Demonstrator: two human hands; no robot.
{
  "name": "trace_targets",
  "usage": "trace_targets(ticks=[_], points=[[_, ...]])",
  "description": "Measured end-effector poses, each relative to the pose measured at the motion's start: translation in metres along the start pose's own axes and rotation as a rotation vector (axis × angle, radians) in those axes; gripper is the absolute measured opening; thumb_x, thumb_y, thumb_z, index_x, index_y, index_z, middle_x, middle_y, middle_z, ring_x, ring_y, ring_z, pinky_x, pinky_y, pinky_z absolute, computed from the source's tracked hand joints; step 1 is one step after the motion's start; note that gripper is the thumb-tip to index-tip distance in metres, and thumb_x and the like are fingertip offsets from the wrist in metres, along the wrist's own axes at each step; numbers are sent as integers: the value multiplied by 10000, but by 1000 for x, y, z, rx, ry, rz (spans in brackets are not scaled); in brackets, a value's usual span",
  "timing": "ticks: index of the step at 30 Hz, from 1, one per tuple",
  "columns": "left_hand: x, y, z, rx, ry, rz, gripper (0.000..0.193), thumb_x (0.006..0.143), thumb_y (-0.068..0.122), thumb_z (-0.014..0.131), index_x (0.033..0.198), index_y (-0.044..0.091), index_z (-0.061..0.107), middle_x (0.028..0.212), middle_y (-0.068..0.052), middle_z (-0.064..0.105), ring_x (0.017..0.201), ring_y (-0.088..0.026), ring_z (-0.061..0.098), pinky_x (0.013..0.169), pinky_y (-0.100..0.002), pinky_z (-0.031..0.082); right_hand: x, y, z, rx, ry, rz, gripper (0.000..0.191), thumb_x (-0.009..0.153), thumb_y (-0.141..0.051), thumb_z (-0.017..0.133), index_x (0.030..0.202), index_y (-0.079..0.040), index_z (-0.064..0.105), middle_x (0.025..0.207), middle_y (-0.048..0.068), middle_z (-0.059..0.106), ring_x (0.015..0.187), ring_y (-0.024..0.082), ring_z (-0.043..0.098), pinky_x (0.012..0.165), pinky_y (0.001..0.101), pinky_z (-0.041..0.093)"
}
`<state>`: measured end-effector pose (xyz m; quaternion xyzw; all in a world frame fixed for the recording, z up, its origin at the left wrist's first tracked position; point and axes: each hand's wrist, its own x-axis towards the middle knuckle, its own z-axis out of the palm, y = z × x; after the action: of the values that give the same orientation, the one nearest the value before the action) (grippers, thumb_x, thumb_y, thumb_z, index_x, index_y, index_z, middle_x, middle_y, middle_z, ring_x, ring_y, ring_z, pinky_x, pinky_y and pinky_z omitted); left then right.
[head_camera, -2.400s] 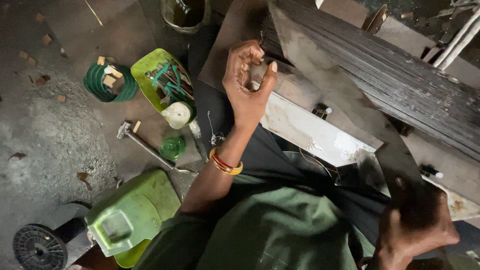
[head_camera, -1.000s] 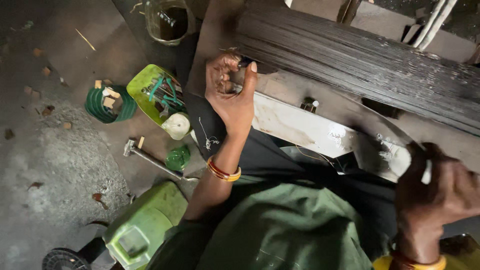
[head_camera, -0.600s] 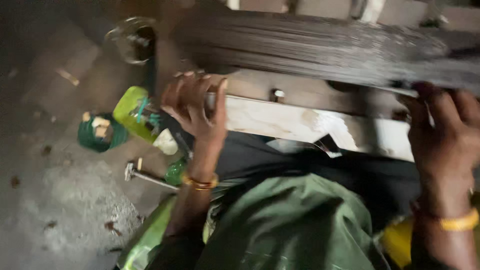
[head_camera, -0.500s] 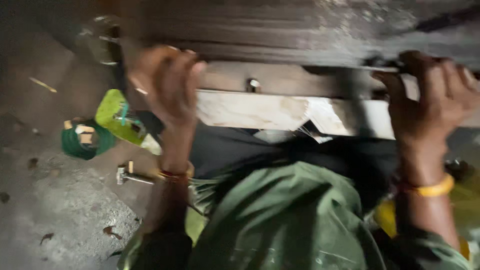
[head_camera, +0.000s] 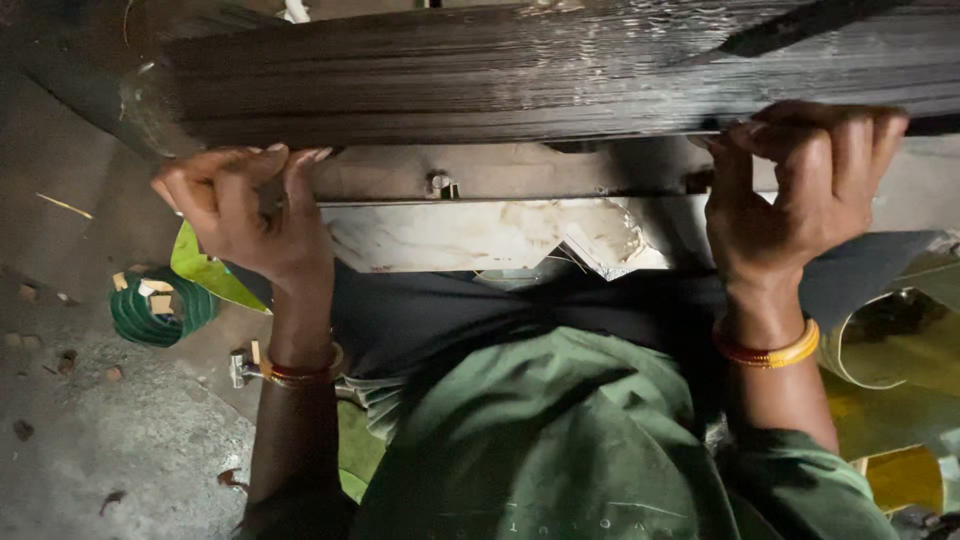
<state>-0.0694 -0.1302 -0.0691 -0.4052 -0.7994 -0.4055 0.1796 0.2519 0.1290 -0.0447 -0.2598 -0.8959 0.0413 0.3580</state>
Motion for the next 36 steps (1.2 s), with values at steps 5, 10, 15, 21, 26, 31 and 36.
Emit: trace_targets(ticks=[5,10,15,21,26,31,36], points=[[19,37,9,149,-101,185,440,893,426,916,1167,135,732,1304,-60,583,1254,-237,529,1066,-456,389,0,-1,0,-2,13,16,212,939,-5,795,1029,-70,614,1110,77,615,1067,304,519,959,418,393],[15,123,63,69,-278,410,322,970,338,809,1218,176,683,1337,24,587,1258,-201,553,1108,-472,374,21,-3,-18,-54,-112,0,232,939,-97,832,1050,-46,636,1093,106,589,1043,321,523,932,409,402],[23,138,86,-115,-224,353,167,972,117,789,1002,96,627,1255,20,644,1206,-215,592,1055,-432,432,56,-2,-56,494,-162,316,182,992,-113,800,1108,-68,667,1102,81,635,1050,270,597,943,393,501],[30,145,79,-95,-231,329,153,943,119,795,987,93,651,1103,14,638,1077,-195,588,1047,-449,441,85,7,-42,556,-361,359,152,1036,-58,758,1139,-40,649,1076,122,658,1017,298,653,929,422,554],[33,149,78,-135,-190,325,111,960,59,761,996,87,659,1063,15,641,1059,-187,610,985,-399,444,7,-3,-81,673,88,348,129,1072,-12,724,1164,-16,633,1054,157,677,989,321,700,917,446,599],[32,144,80,-113,-183,379,143,948,24,771,946,96,648,1052,10,641,1029,-191,600,1016,-425,459,-52,15,-53,828,170,393,112,1109,34,689,1190,8,618,1032,191,697,961,344,747,906,470,643],[32,143,82,-110,-156,374,162,938,34,790,931,105,644,1043,15,634,1017,-194,590,1012,-427,463,-59,27,-10,962,278,401,123,1117,85,697,1187,21,619,984,221,709,925,373,780,889,498,676]])
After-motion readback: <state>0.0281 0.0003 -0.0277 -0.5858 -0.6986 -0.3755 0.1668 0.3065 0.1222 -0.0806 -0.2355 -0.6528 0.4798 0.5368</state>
